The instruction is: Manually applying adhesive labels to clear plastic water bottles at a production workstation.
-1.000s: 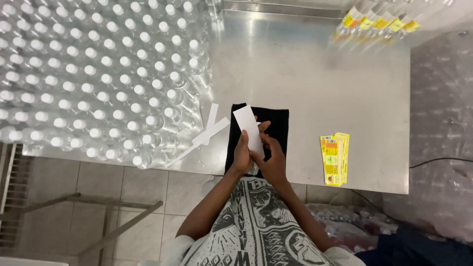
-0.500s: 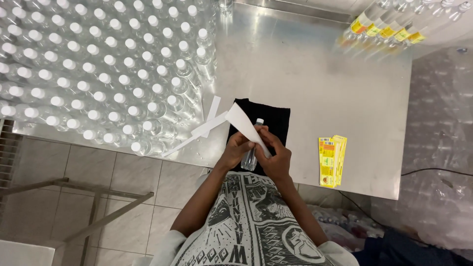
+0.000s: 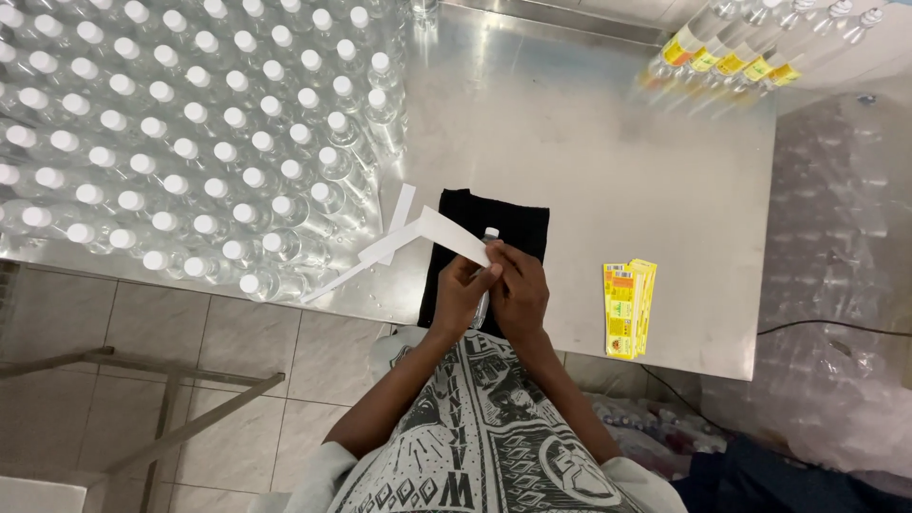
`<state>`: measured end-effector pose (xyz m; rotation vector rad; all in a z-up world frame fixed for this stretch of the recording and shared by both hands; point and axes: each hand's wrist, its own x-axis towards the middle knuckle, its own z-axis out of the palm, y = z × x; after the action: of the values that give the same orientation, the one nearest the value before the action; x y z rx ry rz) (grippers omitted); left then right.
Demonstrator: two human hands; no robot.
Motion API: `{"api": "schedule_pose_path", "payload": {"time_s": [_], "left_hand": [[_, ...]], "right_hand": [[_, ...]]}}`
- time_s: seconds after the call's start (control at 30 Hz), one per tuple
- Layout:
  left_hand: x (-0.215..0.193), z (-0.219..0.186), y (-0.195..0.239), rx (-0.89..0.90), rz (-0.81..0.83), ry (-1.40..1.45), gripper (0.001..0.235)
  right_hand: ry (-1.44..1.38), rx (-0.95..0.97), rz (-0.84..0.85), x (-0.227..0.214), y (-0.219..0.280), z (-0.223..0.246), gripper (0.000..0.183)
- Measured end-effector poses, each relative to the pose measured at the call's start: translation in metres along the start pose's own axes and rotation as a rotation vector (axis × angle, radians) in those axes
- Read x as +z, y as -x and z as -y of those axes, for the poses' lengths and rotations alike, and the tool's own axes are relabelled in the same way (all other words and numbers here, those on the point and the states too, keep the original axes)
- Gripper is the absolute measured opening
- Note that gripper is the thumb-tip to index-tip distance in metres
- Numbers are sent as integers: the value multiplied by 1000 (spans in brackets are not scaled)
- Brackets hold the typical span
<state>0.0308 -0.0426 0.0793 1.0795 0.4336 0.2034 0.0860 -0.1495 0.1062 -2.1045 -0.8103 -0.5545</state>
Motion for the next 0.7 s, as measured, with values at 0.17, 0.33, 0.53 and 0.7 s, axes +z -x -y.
{"api": "schedule_pose_path", "payload": {"time_s": [0.17, 0.33, 0.53, 0.7], "left_hand": [[3, -37, -5, 87, -25, 110, 31], [-22, -16, -21, 163, 44, 185, 29], [-13, -16, -15, 235, 112, 111, 25], [5, -25, -5, 227, 89, 54, 31]], "right_hand": [[-412, 213, 104, -16, 1, -7, 40], [-831, 460, 187, -15, 26, -33, 44], [-734, 406, 85, -11, 29, -33, 32], [-608, 356, 39, -19, 8, -2, 28]]}}
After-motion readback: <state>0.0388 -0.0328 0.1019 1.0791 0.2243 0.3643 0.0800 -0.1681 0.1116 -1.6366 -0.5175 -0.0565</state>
